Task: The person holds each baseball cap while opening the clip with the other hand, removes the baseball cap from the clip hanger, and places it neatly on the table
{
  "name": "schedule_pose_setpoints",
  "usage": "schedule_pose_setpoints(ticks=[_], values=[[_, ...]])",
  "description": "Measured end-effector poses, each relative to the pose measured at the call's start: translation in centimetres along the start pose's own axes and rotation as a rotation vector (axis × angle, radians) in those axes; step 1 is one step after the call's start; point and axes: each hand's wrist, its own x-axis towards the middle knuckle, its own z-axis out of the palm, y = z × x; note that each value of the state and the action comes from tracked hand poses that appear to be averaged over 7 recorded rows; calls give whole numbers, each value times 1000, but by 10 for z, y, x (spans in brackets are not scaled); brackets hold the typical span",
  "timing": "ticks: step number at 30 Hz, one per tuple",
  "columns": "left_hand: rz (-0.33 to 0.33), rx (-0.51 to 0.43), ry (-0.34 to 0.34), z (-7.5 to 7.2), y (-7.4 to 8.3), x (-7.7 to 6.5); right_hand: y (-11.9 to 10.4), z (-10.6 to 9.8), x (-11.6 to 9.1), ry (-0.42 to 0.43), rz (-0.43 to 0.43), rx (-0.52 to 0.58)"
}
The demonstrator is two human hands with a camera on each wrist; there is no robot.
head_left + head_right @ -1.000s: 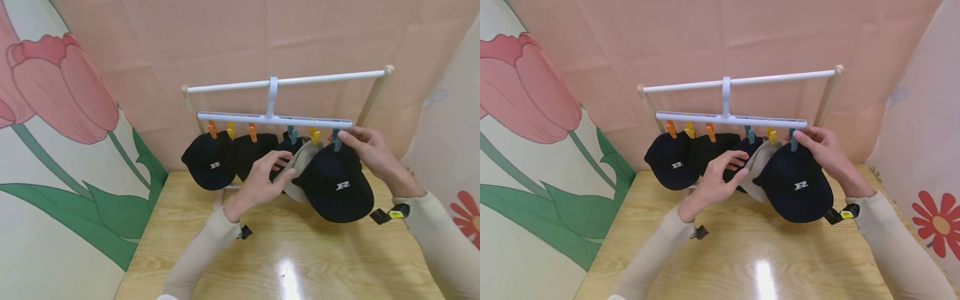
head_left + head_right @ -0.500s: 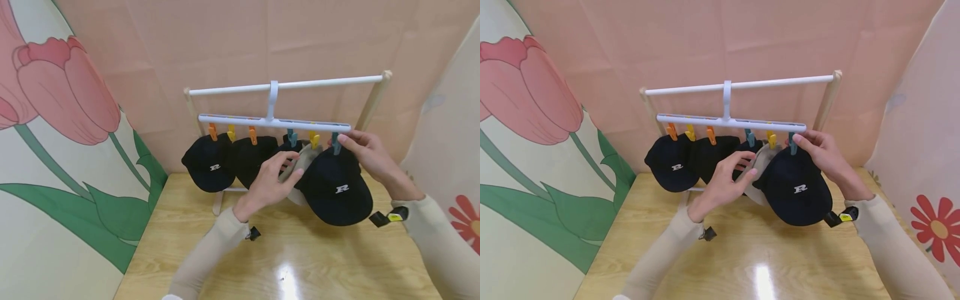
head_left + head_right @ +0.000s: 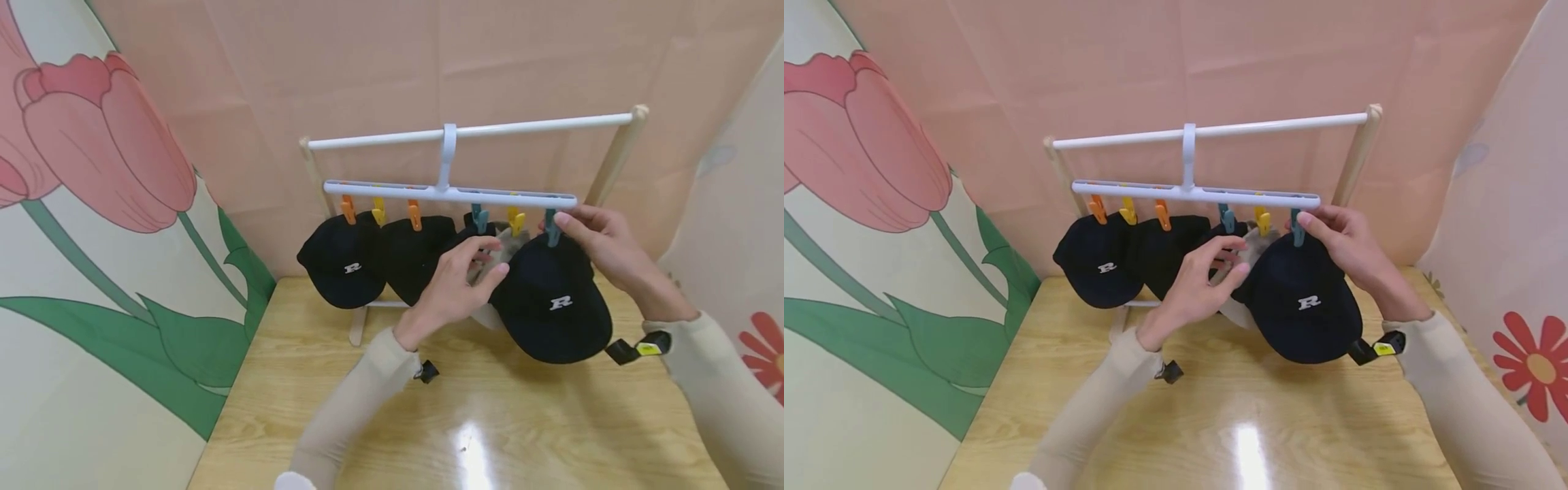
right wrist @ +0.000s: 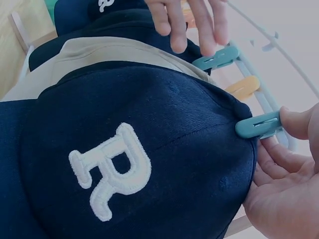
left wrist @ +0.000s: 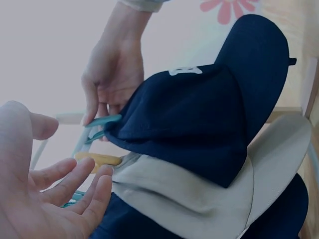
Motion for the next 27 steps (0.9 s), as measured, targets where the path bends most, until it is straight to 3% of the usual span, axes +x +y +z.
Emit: schedule_pose_setpoints(ticks=[5,12,18,23,27], values=[[-11,-16,-11,6,-5,4,0,1,1,1,-19,51],[9,-5,-28,13,-9,6,-1,2,-2,24,-8,22],[7,-12,-53,15,-7,9,-1,1,-3,24,-4,83],[9,24,-47,17,-7,12,-1,1,-4,19,8,29],[5,50,-47,20,-8,14,-2,2,-4,16,-8,82]])
